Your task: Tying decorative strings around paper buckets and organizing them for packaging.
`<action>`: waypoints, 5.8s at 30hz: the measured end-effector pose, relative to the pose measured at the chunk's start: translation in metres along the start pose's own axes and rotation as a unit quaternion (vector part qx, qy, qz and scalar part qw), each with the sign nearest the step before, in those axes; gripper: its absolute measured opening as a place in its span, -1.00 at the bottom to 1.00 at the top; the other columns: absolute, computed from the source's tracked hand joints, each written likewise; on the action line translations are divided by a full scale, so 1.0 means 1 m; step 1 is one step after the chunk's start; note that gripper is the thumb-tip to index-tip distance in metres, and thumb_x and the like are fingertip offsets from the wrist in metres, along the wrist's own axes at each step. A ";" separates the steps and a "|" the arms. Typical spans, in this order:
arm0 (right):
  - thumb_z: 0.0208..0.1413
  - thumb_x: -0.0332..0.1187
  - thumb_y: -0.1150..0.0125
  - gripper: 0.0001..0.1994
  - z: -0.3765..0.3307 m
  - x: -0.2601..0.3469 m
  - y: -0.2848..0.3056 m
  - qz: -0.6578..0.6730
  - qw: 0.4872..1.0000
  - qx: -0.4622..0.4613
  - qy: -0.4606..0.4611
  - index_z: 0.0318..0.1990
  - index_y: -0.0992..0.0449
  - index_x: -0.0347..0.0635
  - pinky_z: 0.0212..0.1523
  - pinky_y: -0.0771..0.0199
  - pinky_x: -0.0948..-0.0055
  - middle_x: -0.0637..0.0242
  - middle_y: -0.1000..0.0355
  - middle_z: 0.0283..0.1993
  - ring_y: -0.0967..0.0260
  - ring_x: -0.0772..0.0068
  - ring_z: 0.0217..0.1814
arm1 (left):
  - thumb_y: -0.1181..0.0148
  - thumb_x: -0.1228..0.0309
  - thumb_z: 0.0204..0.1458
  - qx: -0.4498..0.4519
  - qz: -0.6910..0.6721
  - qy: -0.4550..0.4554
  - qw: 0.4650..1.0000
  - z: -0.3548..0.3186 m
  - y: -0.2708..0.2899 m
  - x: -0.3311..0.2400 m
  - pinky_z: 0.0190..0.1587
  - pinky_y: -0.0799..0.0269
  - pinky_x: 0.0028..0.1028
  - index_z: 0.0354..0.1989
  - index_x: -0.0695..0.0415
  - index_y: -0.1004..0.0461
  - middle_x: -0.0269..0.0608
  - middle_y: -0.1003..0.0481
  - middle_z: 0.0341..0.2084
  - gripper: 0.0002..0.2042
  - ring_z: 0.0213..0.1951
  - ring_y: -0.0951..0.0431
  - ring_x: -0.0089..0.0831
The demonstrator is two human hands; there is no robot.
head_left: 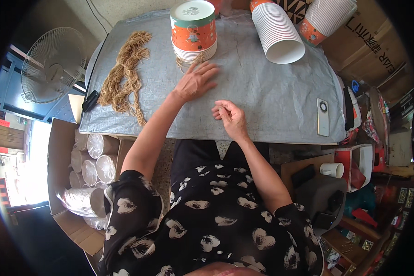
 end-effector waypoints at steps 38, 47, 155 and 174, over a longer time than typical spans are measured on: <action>0.42 -0.40 -0.09 -0.79 0.002 0.004 0.000 0.000 0.999 0.034 -0.014 0.04 -0.53 -0.32 -0.26 -0.59 0.54 0.28 -0.59 -0.23 -0.55 0.56 -0.29 | -0.11 0.56 0.00 -0.207 0.107 0.250 0.940 -0.039 0.037 0.067 0.20 -0.29 -0.08 0.13 0.07 -0.37 -0.17 -0.41 0.13 -0.56 0.19 -0.41 -0.13; 0.40 -0.42 -0.09 -0.81 0.005 0.004 -0.004 0.000 0.999 0.046 -0.015 0.02 -0.54 -0.31 -0.27 -0.57 0.54 0.31 -0.59 -0.25 -0.53 0.58 -0.31 | -0.11 0.31 0.21 -0.233 0.085 0.349 0.904 -0.038 0.029 0.098 0.25 -0.25 -0.09 0.15 0.05 -0.47 -0.27 -0.47 0.16 -0.66 0.24 -0.42 -0.23; 0.20 -0.41 -0.30 -0.78 0.194 0.153 0.036 -0.270 0.922 -0.040 0.274 -0.06 -0.62 -0.33 0.15 -0.47 0.29 0.10 -0.58 -0.02 -0.52 0.19 0.07 | -0.25 0.54 0.03 -0.268 -0.090 0.281 0.917 -0.035 0.024 0.092 -0.03 -0.47 -0.14 -0.28 0.18 -0.55 -0.05 -0.53 -0.22 -0.91 -0.11 -0.52 -0.01; 0.28 -0.41 -0.23 -0.85 0.060 0.000 0.164 -0.200 0.960 -0.191 -0.048 -0.13 -0.66 -0.26 -0.20 -0.45 0.52 0.41 -0.58 -0.33 -0.43 0.59 -0.30 | -0.37 0.38 0.09 -0.185 -0.123 0.347 0.911 -0.015 0.012 0.083 0.04 -0.53 -0.20 -0.02 0.23 -0.46 0.00 -0.43 0.05 -0.66 -0.03 -0.56 -0.05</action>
Point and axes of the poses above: each hand's wrist, its own z-axis towards the middle knuckle, its own y-axis out of the back of the hand, x = y × z, the point moved 7 cm from there along z, towards the middle knuckle
